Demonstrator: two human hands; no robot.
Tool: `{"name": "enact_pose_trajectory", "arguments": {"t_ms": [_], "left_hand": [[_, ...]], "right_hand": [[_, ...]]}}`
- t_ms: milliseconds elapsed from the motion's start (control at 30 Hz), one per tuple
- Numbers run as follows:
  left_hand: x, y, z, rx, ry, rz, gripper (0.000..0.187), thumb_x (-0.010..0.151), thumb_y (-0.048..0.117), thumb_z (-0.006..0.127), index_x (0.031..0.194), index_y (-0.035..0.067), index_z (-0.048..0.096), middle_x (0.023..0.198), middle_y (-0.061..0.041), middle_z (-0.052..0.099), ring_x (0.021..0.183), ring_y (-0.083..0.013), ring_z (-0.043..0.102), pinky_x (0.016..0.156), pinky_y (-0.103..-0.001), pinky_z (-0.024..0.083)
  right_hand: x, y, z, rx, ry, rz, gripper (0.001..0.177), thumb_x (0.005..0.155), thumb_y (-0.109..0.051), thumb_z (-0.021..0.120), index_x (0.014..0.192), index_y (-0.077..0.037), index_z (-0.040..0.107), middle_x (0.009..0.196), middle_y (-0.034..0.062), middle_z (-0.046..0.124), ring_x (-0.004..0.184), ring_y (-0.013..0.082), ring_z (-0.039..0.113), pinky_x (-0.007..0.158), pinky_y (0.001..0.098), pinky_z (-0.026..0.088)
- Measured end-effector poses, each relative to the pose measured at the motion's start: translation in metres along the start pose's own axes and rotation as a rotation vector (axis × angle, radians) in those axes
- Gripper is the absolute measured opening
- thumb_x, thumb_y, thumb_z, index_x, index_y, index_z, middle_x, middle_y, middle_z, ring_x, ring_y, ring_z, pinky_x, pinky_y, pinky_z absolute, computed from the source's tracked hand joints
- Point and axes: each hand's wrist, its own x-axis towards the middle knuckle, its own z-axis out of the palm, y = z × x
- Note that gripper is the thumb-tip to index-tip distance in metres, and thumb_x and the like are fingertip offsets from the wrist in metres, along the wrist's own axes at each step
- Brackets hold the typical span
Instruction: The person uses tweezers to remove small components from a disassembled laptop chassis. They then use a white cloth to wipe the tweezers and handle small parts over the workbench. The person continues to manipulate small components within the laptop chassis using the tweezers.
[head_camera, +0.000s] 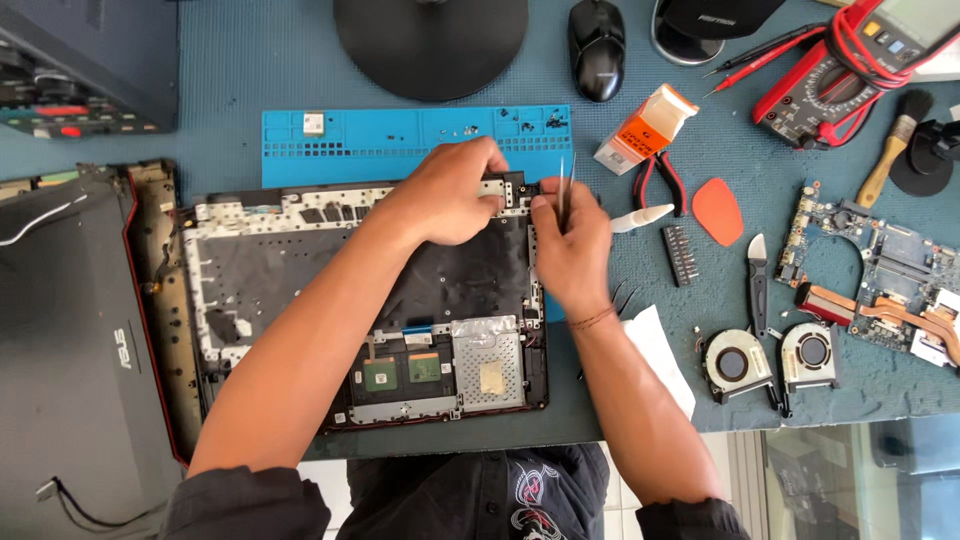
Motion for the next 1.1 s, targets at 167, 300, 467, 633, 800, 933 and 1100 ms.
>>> {"name": "enact_pose_trajectory", "arguments": {"t_ms": [167, 300, 467, 633, 800, 933, 1100], "left_hand": [[-0.021, 0.029, -0.008, 0.041, 0.105, 0.128, 0.033, 0.082, 0.013, 0.064, 0.112, 0.002, 0.057, 0.104, -0.019, 0.063, 0.104, -0.0434, 0.059, 0.087, -0.054, 0.045], [-0.038, 0.047, -0.003, 0.151, 0.215, 0.249, 0.040, 0.079, 0.019, 0.063, 0.117, 0.006, 0.058, 0.102, -0.012, 0.063, 0.100, -0.0374, 0.060, 0.085, -0.053, 0.042], [-0.060, 0.066, -0.003, 0.173, 0.273, 0.294, 0.037, 0.081, 0.015, 0.062, 0.116, 0.005, 0.058, 0.097, -0.011, 0.061, 0.095, -0.0356, 0.060, 0.078, -0.048, 0.040], [-0.069, 0.074, -0.002, 0.161, 0.307, 0.319, 0.035, 0.083, 0.013, 0.061, 0.116, 0.004, 0.059, 0.091, -0.011, 0.060, 0.089, -0.0339, 0.060, 0.075, -0.044, 0.039], [-0.060, 0.069, -0.001, 0.156, 0.314, 0.297, 0.033, 0.082, 0.015, 0.063, 0.113, 0.005, 0.060, 0.089, -0.009, 0.061, 0.089, -0.0330, 0.061, 0.073, -0.043, 0.038], [-0.056, 0.067, 0.000, 0.139, 0.320, 0.295, 0.033, 0.082, 0.014, 0.063, 0.113, 0.005, 0.060, 0.089, -0.009, 0.062, 0.088, -0.0327, 0.062, 0.073, -0.043, 0.039], [-0.056, 0.067, 0.000, 0.110, 0.320, 0.298, 0.032, 0.082, 0.013, 0.064, 0.112, 0.004, 0.061, 0.087, -0.010, 0.061, 0.085, -0.0323, 0.062, 0.073, -0.043, 0.038]], "right_hand": [[-0.008, -0.017, -0.002, 0.142, 0.145, -0.161, 0.017, 0.092, -0.005, 0.056, 0.107, 0.003, 0.060, 0.081, 0.0133, 0.066, 0.078, 0.0166, 0.056, 0.068, 0.0333, 0.047], [-0.012, -0.018, -0.010, 0.270, 0.224, -0.312, 0.015, 0.092, -0.003, 0.058, 0.105, 0.005, 0.061, 0.075, 0.0116, 0.063, 0.063, 0.0119, 0.050, 0.057, 0.0261, 0.043], [-0.017, -0.015, -0.012, 0.336, 0.284, -0.347, 0.020, 0.088, -0.008, 0.064, 0.102, 0.006, 0.062, 0.074, 0.0103, 0.061, 0.058, 0.0109, 0.051, 0.053, 0.0250, 0.044], [-0.021, -0.018, -0.012, 0.409, 0.291, -0.348, 0.020, 0.086, -0.006, 0.067, 0.100, 0.007, 0.061, 0.072, 0.0097, 0.058, 0.059, 0.0108, 0.051, 0.053, 0.0240, 0.045], [-0.018, -0.022, -0.011, 0.393, 0.289, -0.345, 0.022, 0.085, -0.006, 0.069, 0.100, 0.008, 0.062, 0.071, 0.0104, 0.060, 0.059, 0.0107, 0.052, 0.052, 0.0242, 0.045], [-0.017, -0.022, -0.009, 0.395, 0.283, -0.329, 0.021, 0.086, -0.006, 0.068, 0.101, 0.007, 0.061, 0.072, 0.0099, 0.061, 0.061, 0.0098, 0.053, 0.052, 0.0234, 0.045], [-0.018, -0.027, -0.009, 0.388, 0.285, -0.322, 0.019, 0.088, -0.006, 0.067, 0.100, 0.006, 0.060, 0.073, 0.0101, 0.062, 0.061, 0.0091, 0.052, 0.053, 0.0231, 0.045]]}}
